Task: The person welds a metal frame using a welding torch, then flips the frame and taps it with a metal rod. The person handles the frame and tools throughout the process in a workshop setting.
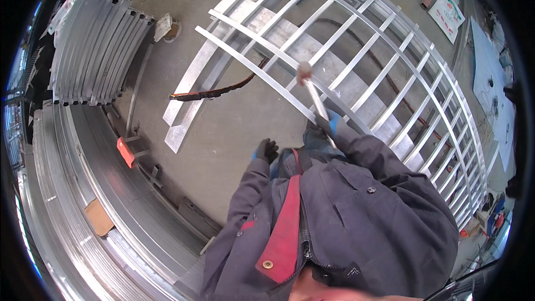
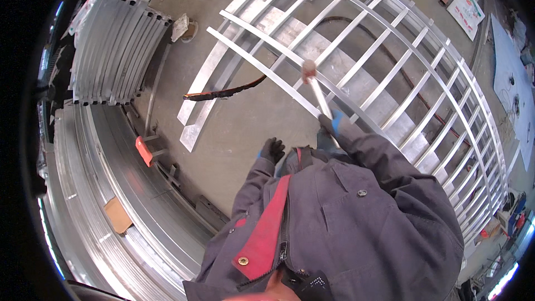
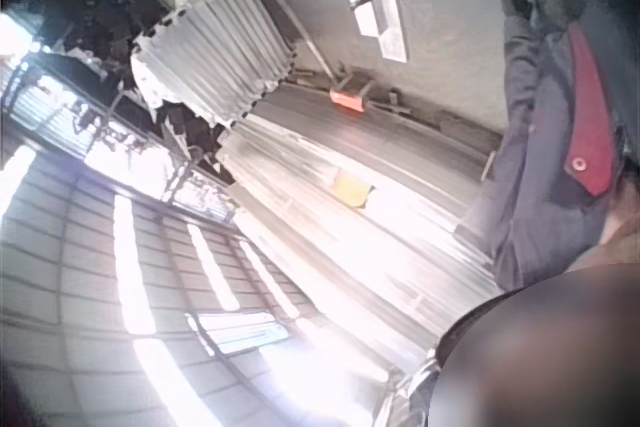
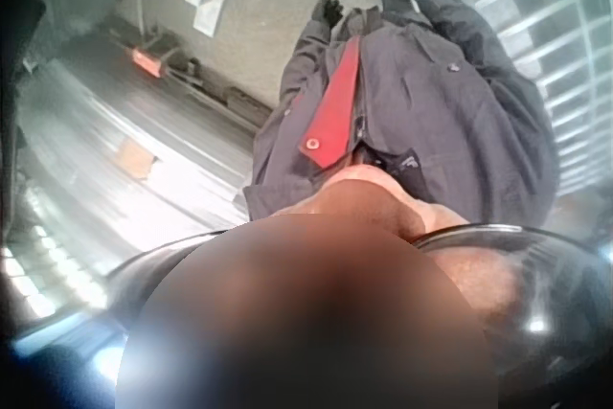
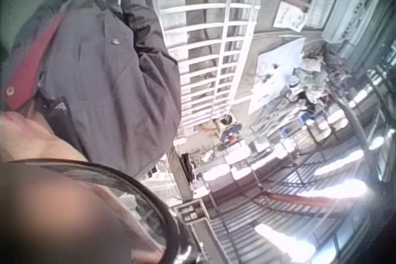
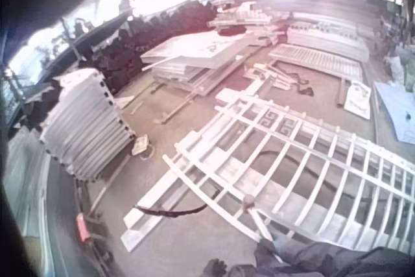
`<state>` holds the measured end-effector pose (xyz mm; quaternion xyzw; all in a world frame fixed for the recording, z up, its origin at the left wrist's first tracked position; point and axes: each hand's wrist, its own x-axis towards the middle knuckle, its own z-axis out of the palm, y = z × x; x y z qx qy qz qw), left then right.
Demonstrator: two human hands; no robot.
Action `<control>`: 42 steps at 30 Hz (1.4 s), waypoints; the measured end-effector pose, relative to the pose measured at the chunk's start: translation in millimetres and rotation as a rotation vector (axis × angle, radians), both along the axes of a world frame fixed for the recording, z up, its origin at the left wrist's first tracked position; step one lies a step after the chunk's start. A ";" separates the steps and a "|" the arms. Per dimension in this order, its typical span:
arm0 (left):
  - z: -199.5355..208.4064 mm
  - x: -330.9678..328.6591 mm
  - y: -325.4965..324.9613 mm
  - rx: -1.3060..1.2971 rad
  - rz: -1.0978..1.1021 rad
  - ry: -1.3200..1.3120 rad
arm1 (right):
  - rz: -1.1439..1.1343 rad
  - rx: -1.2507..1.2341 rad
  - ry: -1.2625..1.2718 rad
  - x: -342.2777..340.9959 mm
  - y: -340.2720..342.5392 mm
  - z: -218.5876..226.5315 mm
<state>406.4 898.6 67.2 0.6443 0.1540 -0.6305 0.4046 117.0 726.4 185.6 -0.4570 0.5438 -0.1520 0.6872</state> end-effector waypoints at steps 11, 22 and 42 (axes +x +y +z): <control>-13.0 164.0 -188.4 -0.085 -0.038 0.080 | 0.258 -0.105 0.268 117.0 -110.1 -17.1; -95.4 244.4 -399.6 -0.064 -0.115 0.393 | 0.194 0.072 0.562 209.8 -154.1 2.6; -91.6 241.4 -421.8 0.167 0.050 0.498 | 0.264 0.085 0.641 237.0 -172.8 2.9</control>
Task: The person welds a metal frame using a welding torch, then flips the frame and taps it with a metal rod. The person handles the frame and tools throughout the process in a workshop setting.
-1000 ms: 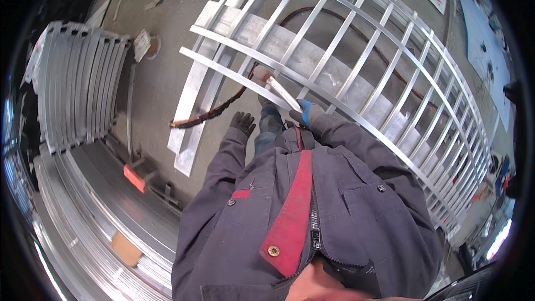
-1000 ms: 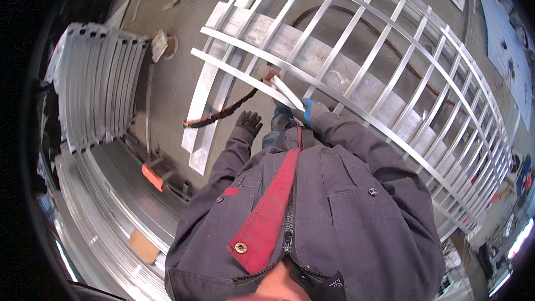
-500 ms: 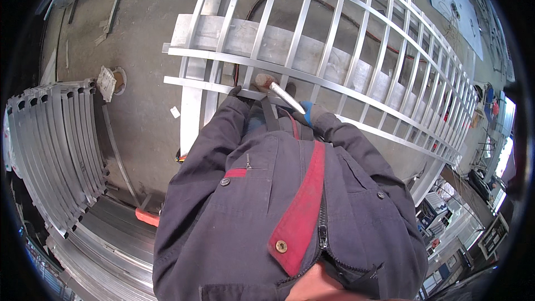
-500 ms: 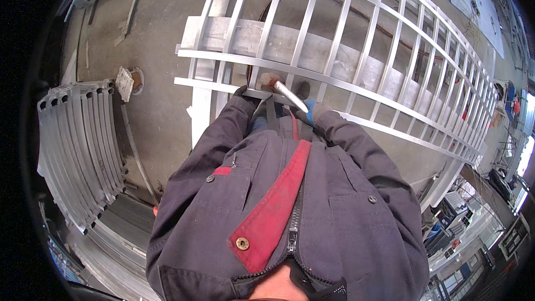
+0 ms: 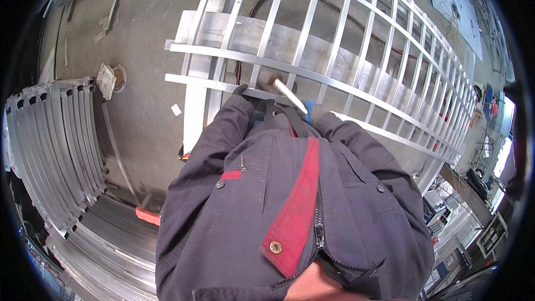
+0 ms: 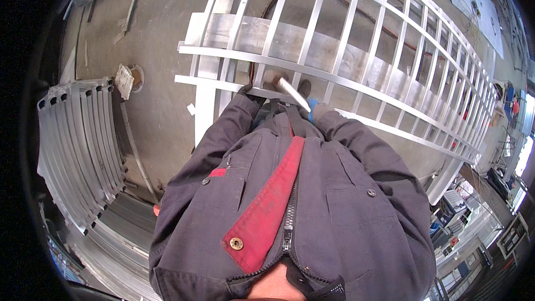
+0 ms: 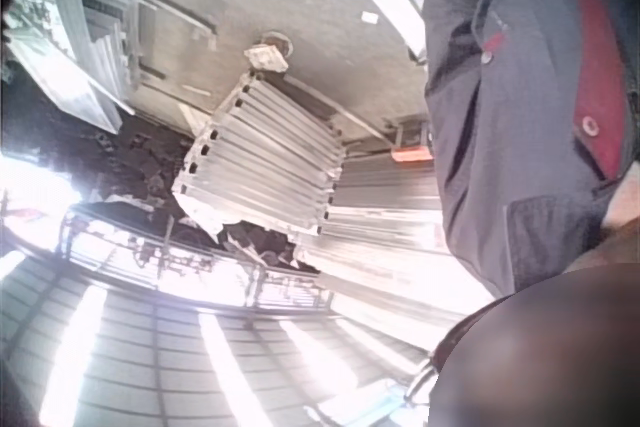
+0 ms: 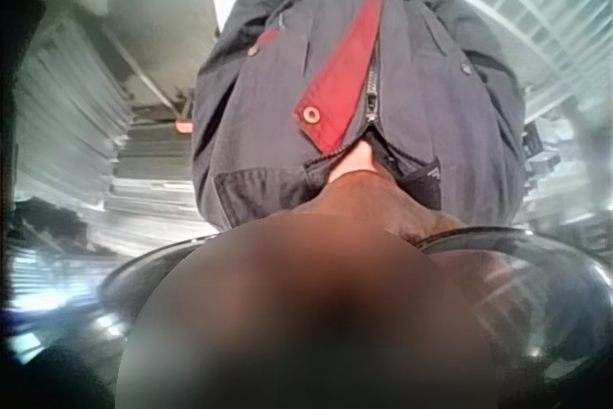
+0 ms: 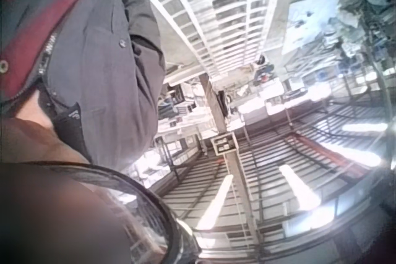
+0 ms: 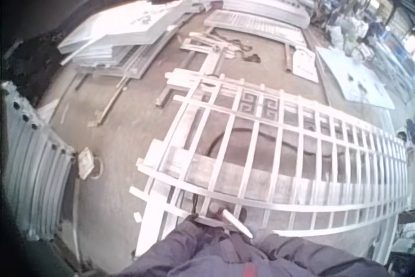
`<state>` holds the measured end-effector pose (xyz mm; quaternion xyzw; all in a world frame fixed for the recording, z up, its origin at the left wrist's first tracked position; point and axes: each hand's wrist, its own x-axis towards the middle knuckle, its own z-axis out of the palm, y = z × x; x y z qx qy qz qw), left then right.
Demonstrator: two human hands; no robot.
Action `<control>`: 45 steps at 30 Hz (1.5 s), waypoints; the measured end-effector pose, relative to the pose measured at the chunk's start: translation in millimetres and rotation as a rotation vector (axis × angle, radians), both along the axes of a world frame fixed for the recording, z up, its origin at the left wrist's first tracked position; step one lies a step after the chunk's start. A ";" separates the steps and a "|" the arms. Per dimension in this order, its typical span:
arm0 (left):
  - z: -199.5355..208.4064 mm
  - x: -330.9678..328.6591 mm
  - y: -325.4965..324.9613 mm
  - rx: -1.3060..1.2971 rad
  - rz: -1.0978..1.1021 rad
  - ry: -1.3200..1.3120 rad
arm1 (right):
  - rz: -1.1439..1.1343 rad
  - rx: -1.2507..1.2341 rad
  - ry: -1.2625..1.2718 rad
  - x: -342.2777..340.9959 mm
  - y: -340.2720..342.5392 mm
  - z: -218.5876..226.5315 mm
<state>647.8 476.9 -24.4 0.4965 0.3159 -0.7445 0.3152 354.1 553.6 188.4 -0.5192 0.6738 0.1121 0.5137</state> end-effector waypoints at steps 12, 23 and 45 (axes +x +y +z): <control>4.6 -1.3 -9.9 -0.097 -0.026 0.210 | 0.046 -0.025 -0.004 -14.1 -16.9 12.9; 39.7 -40.8 -27.5 0.008 -0.054 0.320 | 0.027 0.071 -0.062 -3.7 -2.1 4.9; -10.7 -12.5 -9.7 0.033 0.053 0.057 | -0.171 0.006 -0.296 50.3 -80.8 36.9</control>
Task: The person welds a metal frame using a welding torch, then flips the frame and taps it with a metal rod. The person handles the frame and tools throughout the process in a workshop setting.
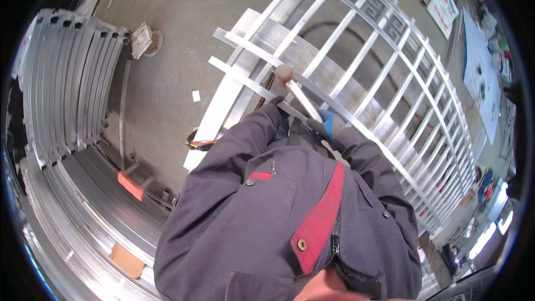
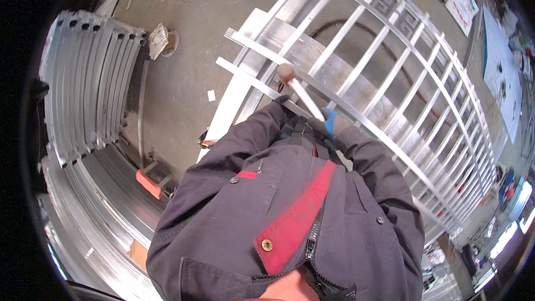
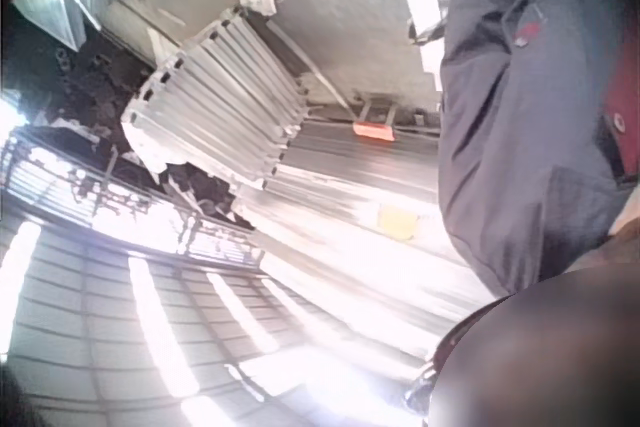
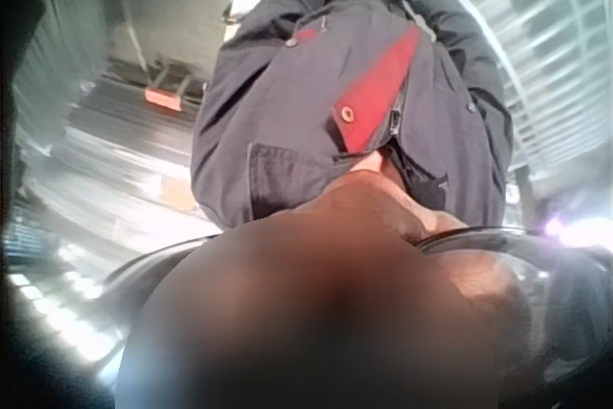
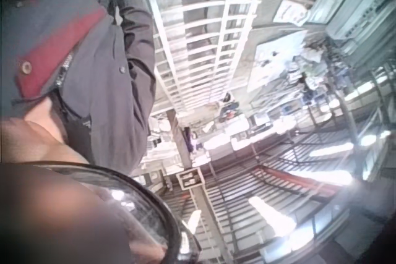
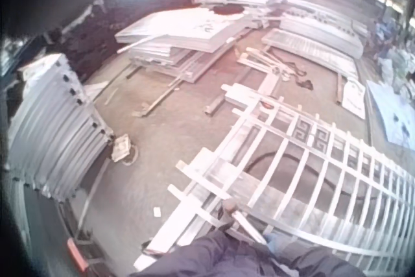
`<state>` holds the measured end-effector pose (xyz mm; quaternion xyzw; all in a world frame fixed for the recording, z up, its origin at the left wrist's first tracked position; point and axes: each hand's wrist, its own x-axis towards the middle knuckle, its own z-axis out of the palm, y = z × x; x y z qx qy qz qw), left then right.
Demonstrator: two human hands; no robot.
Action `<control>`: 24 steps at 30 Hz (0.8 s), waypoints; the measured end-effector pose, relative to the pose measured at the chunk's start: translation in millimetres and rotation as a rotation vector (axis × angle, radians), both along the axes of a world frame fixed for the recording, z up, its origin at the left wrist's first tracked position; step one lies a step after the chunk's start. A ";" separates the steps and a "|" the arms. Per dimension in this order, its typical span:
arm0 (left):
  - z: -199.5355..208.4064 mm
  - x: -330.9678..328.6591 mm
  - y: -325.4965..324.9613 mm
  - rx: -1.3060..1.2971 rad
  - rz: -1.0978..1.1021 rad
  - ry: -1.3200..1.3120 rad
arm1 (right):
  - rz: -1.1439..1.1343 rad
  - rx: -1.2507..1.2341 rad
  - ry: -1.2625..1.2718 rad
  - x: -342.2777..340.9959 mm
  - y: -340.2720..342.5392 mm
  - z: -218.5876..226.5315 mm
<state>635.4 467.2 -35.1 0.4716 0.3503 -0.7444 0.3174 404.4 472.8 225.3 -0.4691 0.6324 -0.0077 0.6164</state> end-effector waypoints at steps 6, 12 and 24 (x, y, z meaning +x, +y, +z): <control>-25.1 2.4 19.3 -0.070 0.055 0.034 | 0.098 -0.069 -0.100 74.6 -40.0 -15.6; -12.4 4.4 26.8 -0.031 0.047 0.012 | 0.254 -0.140 0.074 124.2 -62.4 -55.5; -13.5 -3.8 20.9 -0.032 0.113 0.047 | 0.198 -0.173 0.060 158.9 -85.6 -65.3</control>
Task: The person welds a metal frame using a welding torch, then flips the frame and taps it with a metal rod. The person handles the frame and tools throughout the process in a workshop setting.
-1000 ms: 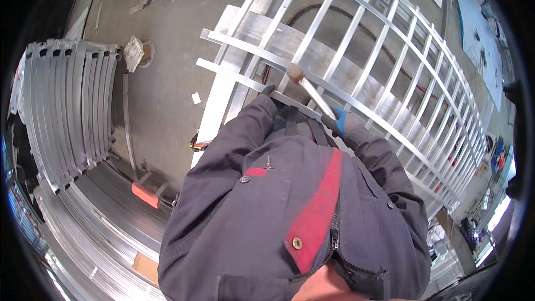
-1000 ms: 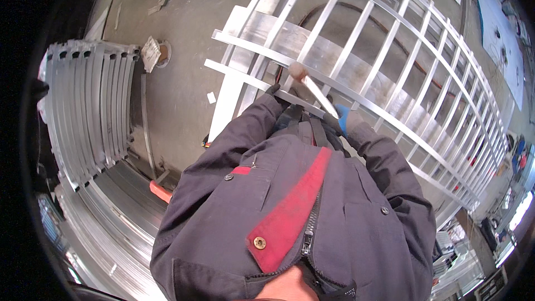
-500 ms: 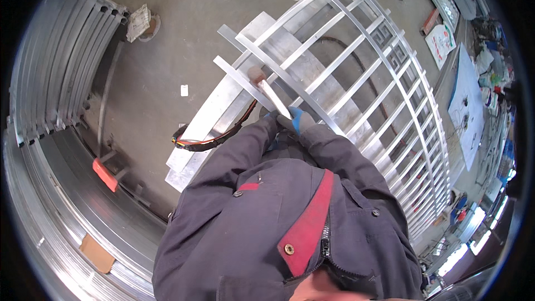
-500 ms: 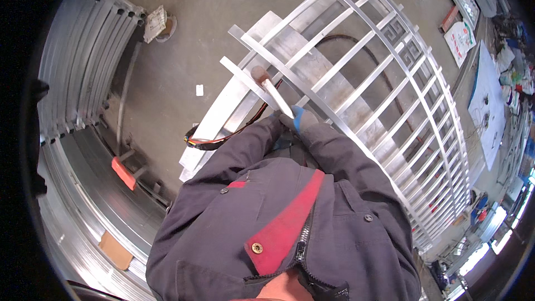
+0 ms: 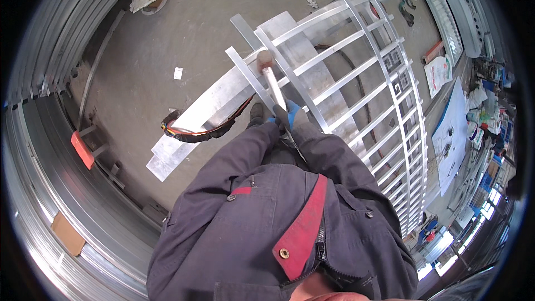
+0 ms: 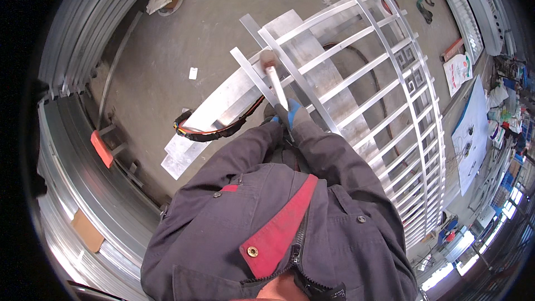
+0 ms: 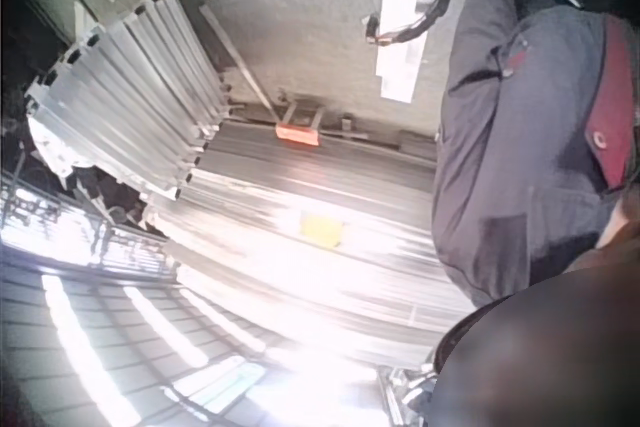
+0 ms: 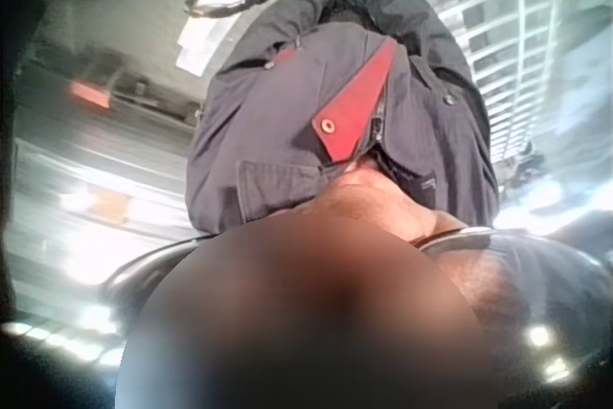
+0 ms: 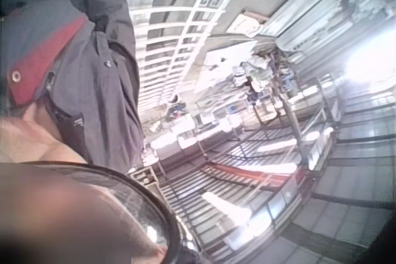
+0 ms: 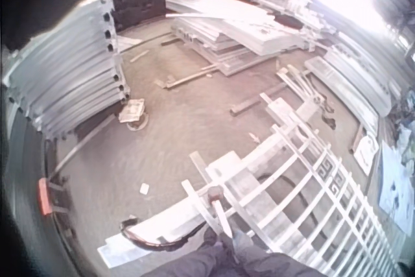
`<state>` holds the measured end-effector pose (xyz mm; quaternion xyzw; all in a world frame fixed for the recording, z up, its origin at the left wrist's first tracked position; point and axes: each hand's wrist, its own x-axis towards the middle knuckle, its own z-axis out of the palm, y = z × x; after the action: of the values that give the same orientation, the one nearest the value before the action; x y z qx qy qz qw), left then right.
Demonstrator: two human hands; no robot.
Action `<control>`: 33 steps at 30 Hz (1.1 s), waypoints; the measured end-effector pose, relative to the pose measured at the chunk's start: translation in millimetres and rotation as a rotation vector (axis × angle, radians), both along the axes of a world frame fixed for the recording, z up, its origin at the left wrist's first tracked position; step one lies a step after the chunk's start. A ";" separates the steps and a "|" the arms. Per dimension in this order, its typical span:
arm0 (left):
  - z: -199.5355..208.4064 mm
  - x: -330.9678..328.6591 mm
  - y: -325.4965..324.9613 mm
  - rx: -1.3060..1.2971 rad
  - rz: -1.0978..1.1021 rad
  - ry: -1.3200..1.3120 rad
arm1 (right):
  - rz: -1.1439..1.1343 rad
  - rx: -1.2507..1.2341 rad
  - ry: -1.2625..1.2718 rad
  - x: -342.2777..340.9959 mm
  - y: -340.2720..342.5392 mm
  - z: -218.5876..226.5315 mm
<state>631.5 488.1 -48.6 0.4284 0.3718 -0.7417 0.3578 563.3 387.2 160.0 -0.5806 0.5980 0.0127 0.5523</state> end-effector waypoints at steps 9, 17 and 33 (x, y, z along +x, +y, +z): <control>-2.0 0.5 -8.6 -0.005 0.025 -0.001 | -0.071 0.166 -0.111 37.9 -40.6 7.1; -6.6 4.6 -11.6 0.004 0.020 -0.009 | 0.018 0.047 -0.129 48.4 -50.9 -47.3; -1.6 2.8 2.0 0.015 -0.009 -0.023 | -0.027 -0.040 0.017 63.5 -48.3 -29.6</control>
<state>634.4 490.1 -50.2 0.4415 0.3713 -0.7355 0.3553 626.8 338.9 130.4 -0.5835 0.6104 -0.0018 0.5357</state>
